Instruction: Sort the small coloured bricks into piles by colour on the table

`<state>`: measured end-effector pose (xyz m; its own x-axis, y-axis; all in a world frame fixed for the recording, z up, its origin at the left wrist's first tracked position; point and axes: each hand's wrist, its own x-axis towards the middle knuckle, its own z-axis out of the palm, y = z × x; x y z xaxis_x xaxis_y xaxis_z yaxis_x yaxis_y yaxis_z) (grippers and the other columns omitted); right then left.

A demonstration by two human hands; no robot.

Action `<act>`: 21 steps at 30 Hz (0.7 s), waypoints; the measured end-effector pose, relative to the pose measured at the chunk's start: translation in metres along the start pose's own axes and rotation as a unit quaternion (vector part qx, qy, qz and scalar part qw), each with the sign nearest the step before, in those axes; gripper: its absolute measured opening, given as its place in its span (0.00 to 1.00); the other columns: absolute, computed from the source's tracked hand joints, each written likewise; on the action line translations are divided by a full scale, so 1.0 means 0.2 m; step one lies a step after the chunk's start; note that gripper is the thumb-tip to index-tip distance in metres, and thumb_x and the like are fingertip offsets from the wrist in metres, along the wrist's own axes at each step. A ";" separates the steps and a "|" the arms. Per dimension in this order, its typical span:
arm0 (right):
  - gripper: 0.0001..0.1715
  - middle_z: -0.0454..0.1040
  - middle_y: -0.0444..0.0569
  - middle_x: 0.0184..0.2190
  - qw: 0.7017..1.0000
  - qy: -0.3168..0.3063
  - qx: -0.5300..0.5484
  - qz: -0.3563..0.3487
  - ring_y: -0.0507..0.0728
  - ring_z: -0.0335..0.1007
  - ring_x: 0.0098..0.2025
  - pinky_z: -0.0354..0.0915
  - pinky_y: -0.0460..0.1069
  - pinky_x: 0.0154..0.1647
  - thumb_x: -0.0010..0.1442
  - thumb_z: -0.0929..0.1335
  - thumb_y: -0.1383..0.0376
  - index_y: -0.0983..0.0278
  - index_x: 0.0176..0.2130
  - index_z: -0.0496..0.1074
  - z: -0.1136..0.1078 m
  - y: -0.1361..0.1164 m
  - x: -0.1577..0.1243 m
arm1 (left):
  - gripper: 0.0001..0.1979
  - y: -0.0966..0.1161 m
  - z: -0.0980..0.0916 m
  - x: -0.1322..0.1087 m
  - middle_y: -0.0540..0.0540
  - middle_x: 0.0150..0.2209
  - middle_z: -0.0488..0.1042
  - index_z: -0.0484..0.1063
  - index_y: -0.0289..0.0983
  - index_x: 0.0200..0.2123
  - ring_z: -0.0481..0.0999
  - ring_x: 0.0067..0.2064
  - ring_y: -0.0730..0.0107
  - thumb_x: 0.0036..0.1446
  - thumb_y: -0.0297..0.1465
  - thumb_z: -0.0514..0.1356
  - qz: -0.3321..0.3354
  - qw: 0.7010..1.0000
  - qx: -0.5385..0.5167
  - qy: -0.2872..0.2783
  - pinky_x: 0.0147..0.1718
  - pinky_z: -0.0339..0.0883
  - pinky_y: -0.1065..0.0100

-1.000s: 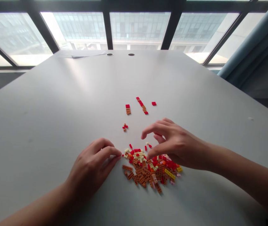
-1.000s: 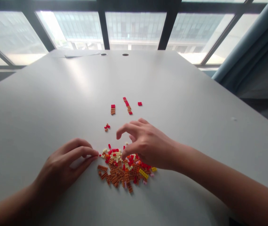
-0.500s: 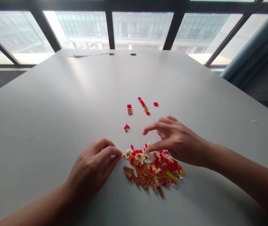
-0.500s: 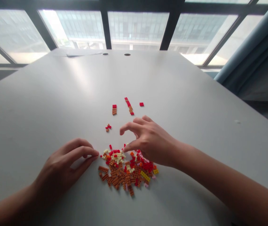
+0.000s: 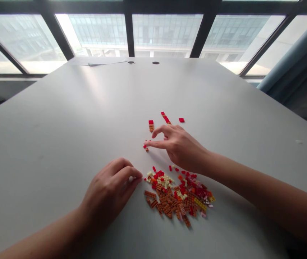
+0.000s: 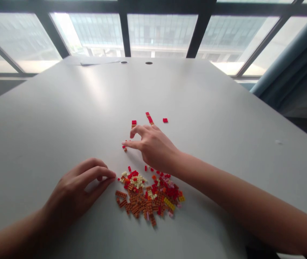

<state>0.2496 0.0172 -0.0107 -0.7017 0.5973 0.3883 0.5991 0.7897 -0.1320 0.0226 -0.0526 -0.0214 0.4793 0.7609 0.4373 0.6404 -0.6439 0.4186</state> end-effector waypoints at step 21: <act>0.26 0.72 0.51 0.44 0.997 -0.010 0.040 -0.061 0.53 0.63 0.35 0.55 0.50 0.38 0.56 0.62 0.80 0.54 0.40 0.78 -0.07 -0.16 -0.11 | 0.06 0.00 -0.01 0.00 0.49 0.33 0.72 0.74 0.39 0.35 0.73 0.33 0.73 0.59 0.27 0.56 -0.023 1.000 0.003 0.012 0.33 0.67 0.72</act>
<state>0.2508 -0.0227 -0.0027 -0.7753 0.4980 0.3885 0.4767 0.8649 -0.1574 0.0228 -0.0525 -0.0199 0.4343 0.7876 0.4371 0.6658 -0.6075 0.4333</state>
